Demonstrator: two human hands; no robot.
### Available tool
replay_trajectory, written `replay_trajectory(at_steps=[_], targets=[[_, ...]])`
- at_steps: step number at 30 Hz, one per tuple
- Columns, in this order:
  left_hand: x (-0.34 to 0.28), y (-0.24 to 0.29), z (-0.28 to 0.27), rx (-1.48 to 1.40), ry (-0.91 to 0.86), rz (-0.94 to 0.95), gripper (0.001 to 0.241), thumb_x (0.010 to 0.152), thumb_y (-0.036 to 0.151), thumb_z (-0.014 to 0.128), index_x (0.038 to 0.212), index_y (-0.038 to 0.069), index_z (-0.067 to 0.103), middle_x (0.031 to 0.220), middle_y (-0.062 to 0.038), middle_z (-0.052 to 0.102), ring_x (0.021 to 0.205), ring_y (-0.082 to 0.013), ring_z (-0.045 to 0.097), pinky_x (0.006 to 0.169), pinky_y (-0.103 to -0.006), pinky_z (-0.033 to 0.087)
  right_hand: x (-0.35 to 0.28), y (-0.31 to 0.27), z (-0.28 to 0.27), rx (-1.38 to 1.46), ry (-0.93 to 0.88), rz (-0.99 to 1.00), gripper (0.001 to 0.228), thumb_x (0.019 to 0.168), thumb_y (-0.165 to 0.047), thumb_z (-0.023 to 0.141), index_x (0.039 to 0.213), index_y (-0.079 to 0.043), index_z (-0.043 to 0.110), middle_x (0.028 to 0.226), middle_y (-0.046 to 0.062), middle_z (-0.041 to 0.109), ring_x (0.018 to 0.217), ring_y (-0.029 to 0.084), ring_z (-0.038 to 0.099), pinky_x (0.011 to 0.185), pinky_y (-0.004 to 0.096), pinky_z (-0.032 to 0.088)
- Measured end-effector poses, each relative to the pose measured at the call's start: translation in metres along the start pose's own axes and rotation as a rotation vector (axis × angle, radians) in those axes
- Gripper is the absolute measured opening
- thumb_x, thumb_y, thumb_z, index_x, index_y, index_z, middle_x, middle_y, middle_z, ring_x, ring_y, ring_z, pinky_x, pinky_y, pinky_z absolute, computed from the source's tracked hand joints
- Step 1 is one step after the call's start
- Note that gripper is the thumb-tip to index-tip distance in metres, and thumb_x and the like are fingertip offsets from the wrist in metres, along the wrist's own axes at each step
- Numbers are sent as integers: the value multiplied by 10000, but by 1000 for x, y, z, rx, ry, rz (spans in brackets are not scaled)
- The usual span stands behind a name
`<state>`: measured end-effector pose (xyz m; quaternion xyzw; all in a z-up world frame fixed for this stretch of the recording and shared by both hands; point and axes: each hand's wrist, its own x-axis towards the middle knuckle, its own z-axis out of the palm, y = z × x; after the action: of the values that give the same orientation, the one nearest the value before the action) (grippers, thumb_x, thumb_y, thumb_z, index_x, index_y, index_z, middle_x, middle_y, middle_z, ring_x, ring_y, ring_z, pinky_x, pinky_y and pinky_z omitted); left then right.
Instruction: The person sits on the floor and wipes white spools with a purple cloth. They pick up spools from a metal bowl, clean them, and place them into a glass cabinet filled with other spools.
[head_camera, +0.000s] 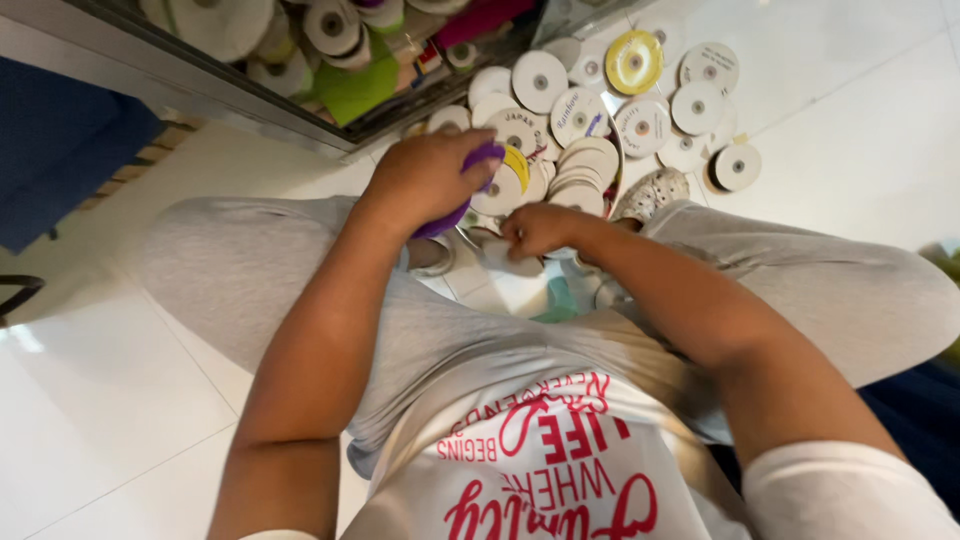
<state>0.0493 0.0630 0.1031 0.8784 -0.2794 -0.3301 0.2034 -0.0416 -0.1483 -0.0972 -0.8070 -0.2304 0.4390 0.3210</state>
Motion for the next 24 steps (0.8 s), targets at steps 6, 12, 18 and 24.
replay_trajectory(at_steps=[6,12,18,24], targets=[[5,7,8,-565,722,225,461,1083,530,460,1500,333,465,1432,-109,612,1213,-239,647,928,-319,575,-62,-39,-94,596,793,-118,153,755,-214,713,860,-144,627,855,-23,586,823,132,547,730,293,411],[15,66,29,-768,832,425,527,1169,686,113,1643,456,116,1777,-153,143,1627,-388,283,1269,-585,442,-81,-151,-115,969,1038,-775,638,961,-520,668,1374,-126,382,1382,55,449,1297,184,421,1149,351,318],[28,63,21,-808,863,414,524,1176,591,159,1637,342,176,1753,-162,185,1618,-371,271,1296,-555,352,-69,-181,-113,737,1052,-570,838,1075,-698,211,1653,-111,57,1762,123,31,1655,260,35,1403,447,76],[43,60,21,-888,887,407,522,1184,486,209,1631,218,242,1726,-170,231,1608,-352,257,1325,-522,254,-70,-177,-121,535,1176,-367,692,1131,-463,287,1651,-51,90,1690,286,193,1546,454,232,1304,557,147]])
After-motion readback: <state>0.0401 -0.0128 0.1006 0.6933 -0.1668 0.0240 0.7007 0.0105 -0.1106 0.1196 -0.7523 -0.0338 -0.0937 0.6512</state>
